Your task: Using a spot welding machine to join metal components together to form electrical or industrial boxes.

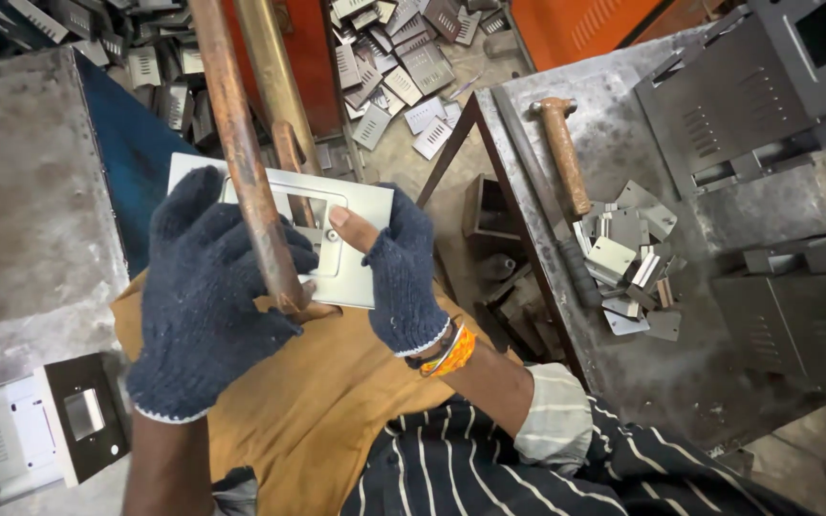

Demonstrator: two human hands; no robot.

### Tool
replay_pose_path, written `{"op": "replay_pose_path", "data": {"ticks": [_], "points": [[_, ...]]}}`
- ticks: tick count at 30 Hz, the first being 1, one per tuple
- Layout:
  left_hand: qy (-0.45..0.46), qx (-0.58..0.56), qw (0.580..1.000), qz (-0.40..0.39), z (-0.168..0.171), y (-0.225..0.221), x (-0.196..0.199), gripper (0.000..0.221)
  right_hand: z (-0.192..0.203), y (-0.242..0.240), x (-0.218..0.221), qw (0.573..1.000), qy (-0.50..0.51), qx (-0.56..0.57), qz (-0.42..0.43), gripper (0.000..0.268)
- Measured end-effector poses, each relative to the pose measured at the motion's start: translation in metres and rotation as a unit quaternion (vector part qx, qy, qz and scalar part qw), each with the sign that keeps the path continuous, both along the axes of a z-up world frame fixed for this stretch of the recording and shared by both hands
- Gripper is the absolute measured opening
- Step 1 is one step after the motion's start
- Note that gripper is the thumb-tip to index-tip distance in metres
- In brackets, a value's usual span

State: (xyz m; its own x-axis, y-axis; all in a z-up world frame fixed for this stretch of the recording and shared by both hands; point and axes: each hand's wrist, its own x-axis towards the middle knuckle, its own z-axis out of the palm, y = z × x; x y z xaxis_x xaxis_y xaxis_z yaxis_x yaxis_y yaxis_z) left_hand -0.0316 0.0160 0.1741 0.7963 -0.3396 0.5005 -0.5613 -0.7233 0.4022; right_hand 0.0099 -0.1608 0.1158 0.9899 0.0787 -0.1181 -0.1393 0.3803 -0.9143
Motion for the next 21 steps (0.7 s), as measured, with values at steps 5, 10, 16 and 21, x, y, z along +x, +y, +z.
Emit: {"op": "replay_pose_path", "data": {"ticks": [5, 10, 16, 21], "points": [[0.01, 0.007, 1.0, 0.022, -0.005, 0.002, -0.006, 0.046, 0.011, -0.003, 0.004, 1.0, -0.009, 0.017, 0.019, 0.026], [-0.067, 0.018, 0.996, 0.049, -0.001, -0.007, -0.012, 0.046, 0.014, -0.01, 0.007, 0.998, -0.035, 0.013, 0.041, 0.024], [-0.069, -0.015, 0.977, 0.2, -0.006, -0.007, -0.024, 0.082, 0.013, -0.013, 0.005, 0.999, -0.038, 0.016, 0.033, 0.022], [0.015, -0.189, 0.974, 0.127, -0.03, 0.001, -0.028, 0.09, 0.019, -0.014, 0.005, 0.999, -0.038, -0.008, 0.032, 0.024]]}}
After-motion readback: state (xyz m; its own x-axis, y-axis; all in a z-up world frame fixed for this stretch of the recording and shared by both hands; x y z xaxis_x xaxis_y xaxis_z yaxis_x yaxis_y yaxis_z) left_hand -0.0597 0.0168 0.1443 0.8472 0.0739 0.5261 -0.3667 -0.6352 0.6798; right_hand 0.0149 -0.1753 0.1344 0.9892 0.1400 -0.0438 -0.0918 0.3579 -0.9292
